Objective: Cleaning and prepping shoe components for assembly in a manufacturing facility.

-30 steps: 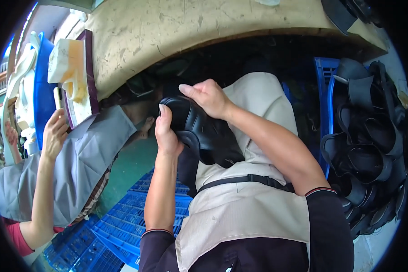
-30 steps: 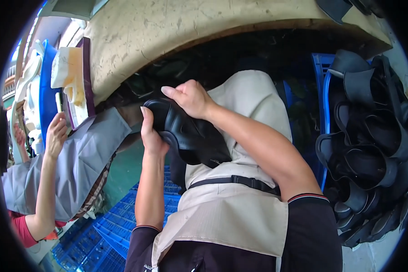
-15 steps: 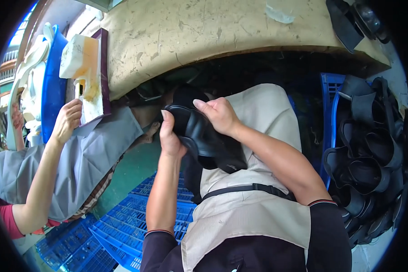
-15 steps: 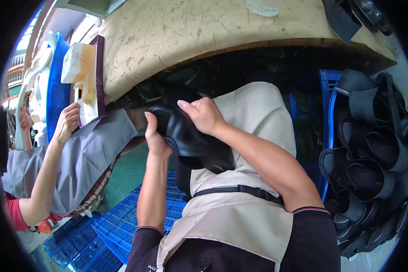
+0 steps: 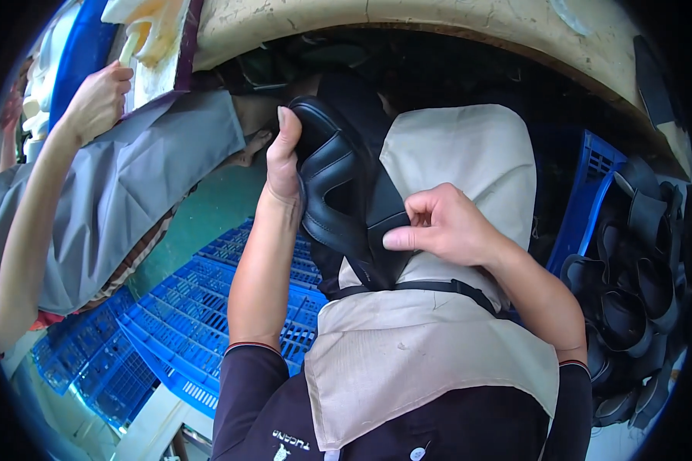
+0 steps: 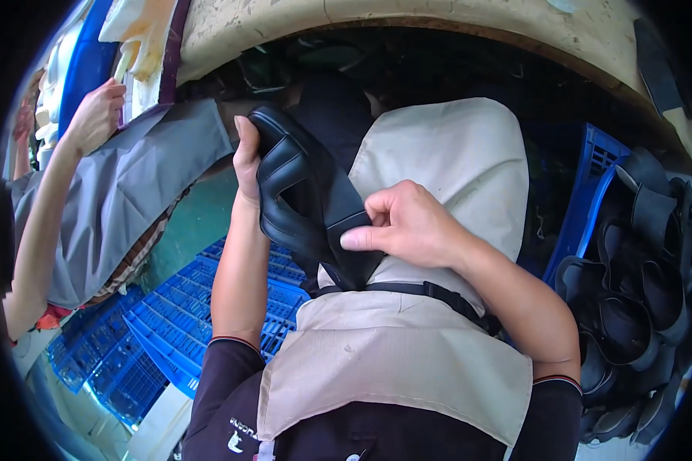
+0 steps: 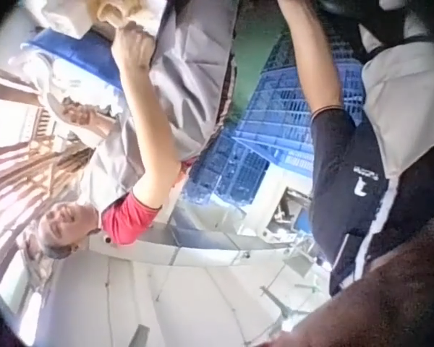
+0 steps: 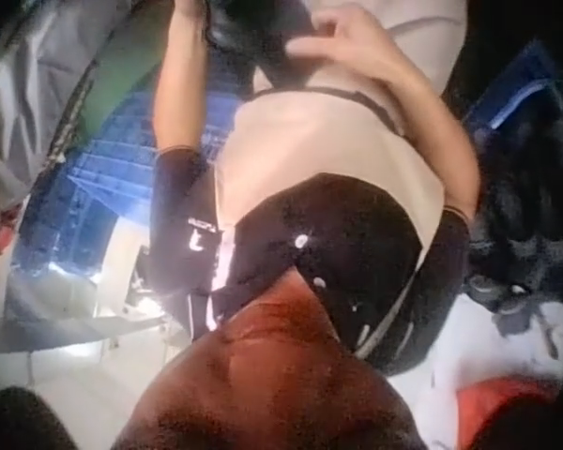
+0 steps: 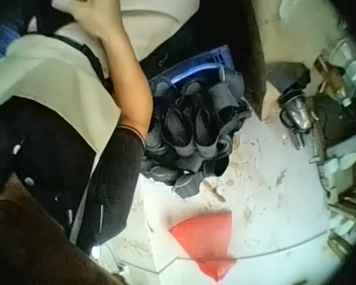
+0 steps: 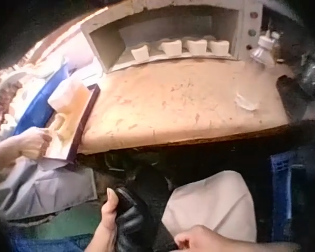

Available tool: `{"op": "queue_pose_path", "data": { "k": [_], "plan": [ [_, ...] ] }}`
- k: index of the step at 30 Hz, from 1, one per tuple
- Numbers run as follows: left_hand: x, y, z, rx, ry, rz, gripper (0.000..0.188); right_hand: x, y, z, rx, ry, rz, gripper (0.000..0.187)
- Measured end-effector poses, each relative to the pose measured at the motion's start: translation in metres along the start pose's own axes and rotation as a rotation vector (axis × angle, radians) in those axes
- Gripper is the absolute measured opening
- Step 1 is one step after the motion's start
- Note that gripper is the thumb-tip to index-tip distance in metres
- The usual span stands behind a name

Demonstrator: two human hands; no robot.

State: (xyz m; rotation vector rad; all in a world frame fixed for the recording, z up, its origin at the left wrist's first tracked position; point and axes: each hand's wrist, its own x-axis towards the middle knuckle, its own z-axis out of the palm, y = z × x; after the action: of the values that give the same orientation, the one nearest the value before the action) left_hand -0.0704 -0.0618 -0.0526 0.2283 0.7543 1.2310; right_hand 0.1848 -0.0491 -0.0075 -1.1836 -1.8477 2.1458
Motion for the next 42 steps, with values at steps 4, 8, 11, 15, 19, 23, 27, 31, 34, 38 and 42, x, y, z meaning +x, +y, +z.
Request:
{"op": "queue_pose_path", "data": {
  "k": [4,8,11,15,19,23,27,31,34,38,42],
  "plan": [
    [-0.006,-0.002,-0.010,0.027,0.014,0.019,0.056,0.007,-0.005,0.003,0.070,-0.155,0.129,0.035],
    [-0.009,-0.010,-0.020,0.046,0.007,0.042,0.056,0.010,0.012,0.005,0.148,-0.256,0.200,0.038],
    [-0.013,-0.017,-0.022,0.082,-0.003,0.079,0.057,0.010,0.034,0.007,0.237,-0.287,0.182,0.039],
    [-0.011,-0.023,-0.037,-0.015,0.018,0.085,0.059,0.024,0.038,0.001,0.161,-0.286,0.150,0.038],
    [-0.015,-0.027,-0.064,-0.016,0.034,0.091,0.069,0.042,0.039,0.002,0.088,-0.292,0.099,0.034],
    [-0.021,-0.029,-0.085,0.031,0.040,0.107,0.081,0.060,0.031,0.004,0.011,-0.323,0.048,0.033],
    [-0.032,-0.011,-0.088,0.081,0.040,0.134,0.087,0.083,0.015,0.007,-0.065,-0.393,0.014,0.036],
    [-0.044,0.003,-0.078,-0.010,0.228,0.187,0.088,0.088,0.005,0.032,0.370,-0.062,-0.160,0.040],
    [-0.045,0.007,-0.078,0.034,0.245,0.212,0.077,0.095,-0.005,0.051,0.231,0.129,-0.166,0.043],
    [-0.049,0.008,-0.073,-0.006,0.314,0.224,0.066,0.107,-0.001,0.065,0.081,0.317,-0.184,0.049],
    [-0.052,0.010,-0.092,-0.074,0.281,0.215,0.080,0.122,0.006,0.072,0.052,0.309,-0.265,0.053]
  ]
}}
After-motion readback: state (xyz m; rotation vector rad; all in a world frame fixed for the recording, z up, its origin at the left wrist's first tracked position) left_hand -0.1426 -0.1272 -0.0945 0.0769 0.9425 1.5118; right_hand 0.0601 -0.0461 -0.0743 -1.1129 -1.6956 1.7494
